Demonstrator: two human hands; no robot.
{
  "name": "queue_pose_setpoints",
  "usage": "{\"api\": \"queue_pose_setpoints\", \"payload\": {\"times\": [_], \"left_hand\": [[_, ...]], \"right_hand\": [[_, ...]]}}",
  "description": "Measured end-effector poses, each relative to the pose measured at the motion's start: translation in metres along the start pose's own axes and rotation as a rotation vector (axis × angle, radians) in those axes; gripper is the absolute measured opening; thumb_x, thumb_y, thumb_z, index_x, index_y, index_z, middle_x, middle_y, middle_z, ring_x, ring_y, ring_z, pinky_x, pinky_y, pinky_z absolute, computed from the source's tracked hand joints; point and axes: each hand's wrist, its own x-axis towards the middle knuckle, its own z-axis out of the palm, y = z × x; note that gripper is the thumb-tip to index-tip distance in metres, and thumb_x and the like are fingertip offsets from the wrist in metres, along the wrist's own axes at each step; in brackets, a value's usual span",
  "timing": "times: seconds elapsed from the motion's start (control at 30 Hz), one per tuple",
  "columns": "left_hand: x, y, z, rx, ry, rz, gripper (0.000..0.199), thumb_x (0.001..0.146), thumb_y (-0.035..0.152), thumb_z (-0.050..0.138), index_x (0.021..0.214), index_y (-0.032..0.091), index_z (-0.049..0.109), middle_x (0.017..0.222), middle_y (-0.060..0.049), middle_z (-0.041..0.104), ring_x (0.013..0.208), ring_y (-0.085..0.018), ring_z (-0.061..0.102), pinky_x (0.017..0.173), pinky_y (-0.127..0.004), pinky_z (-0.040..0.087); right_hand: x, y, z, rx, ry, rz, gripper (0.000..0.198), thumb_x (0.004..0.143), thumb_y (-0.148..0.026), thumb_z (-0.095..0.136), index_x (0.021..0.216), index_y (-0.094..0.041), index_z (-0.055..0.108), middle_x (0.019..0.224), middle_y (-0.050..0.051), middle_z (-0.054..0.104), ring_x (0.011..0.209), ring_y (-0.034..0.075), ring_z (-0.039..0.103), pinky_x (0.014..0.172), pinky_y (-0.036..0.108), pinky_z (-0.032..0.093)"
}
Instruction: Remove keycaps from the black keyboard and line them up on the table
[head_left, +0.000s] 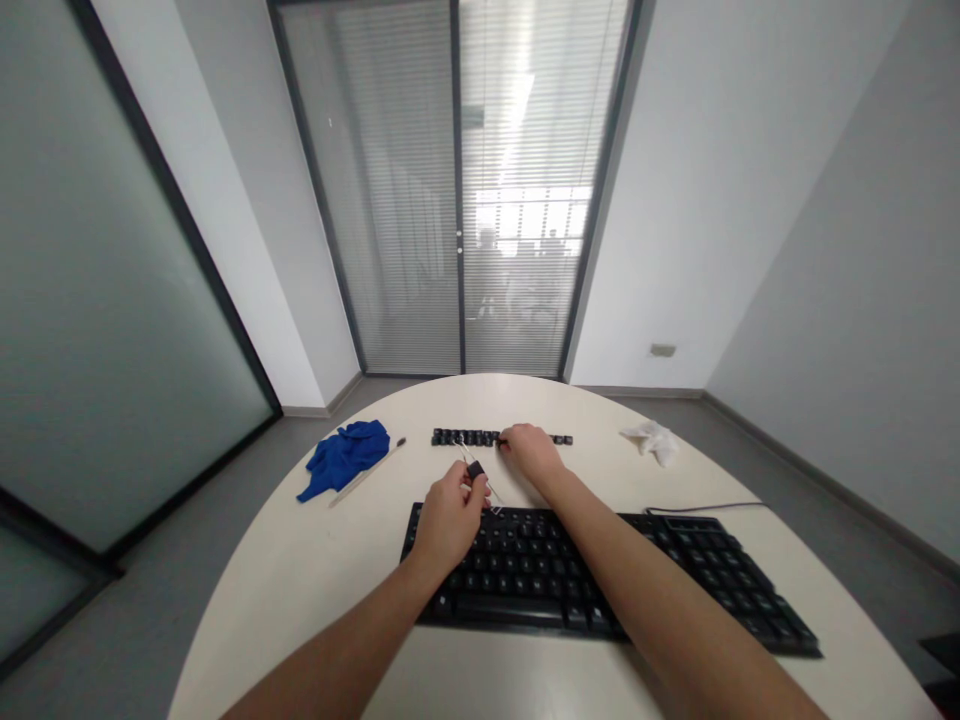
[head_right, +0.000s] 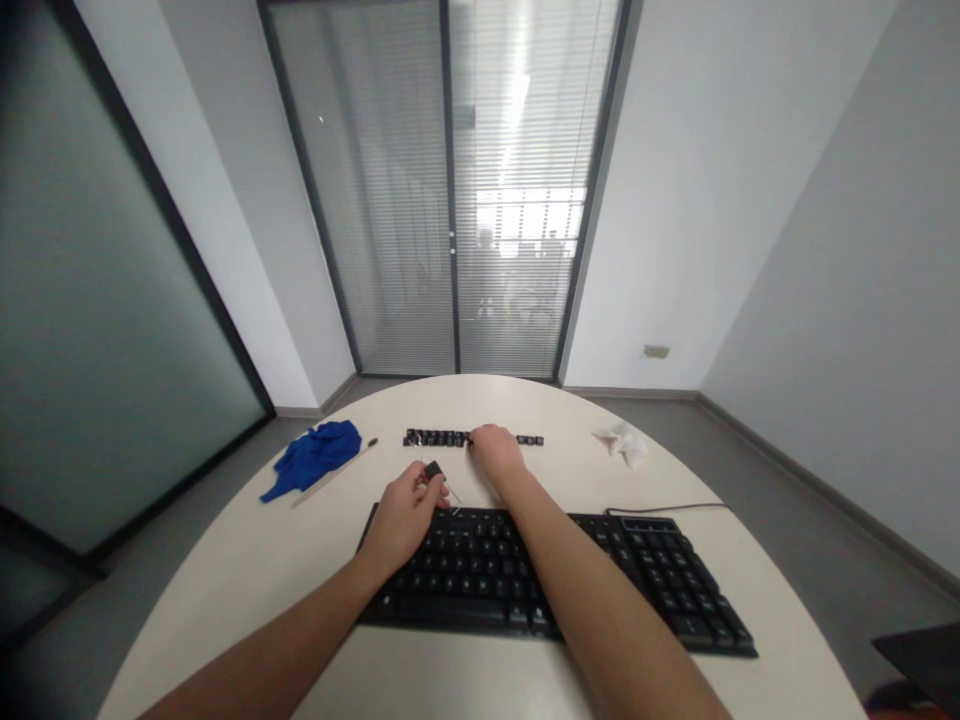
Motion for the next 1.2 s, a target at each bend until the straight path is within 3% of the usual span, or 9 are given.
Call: {"api": "queue_pose_setpoints", "payload": {"times": [0.27,1.2], "left_hand": [[-0.0003,0.0019,-0.0004,-0.001,-0.003,-0.009,0.018,0.091,0.035,0.050,0.079,0.022,0.053,0.078,-0.003,0.071,0.066,-0.017,0.069,0.063,-0.024,0.048],[-0.0007,-0.0017,0.0005,-0.048,-0.031,0.020,0.020,0.090,0.037,0.052,0.080,0.021,0.057,0.081,-0.005,0.073,0.070,-0.019,0.071,0.068,-0.027,0.051]], "right_hand": [[-0.0018,0.0003,0.0042,0.024,0.034,-0.013,0.028,0.091,-0.022,0.050,0.110,-0.019,0.071,0.108,0.012,0.071,0.100,0.024,0.065,0.089,0.029,0.045],[-0.0075,-0.0029,-0.0036,0.040,0.031,-0.029,0.029,0.090,-0.023,0.053,0.115,-0.018,0.066,0.110,0.012,0.069,0.101,0.023,0.064,0.088,0.029,0.045]]}}
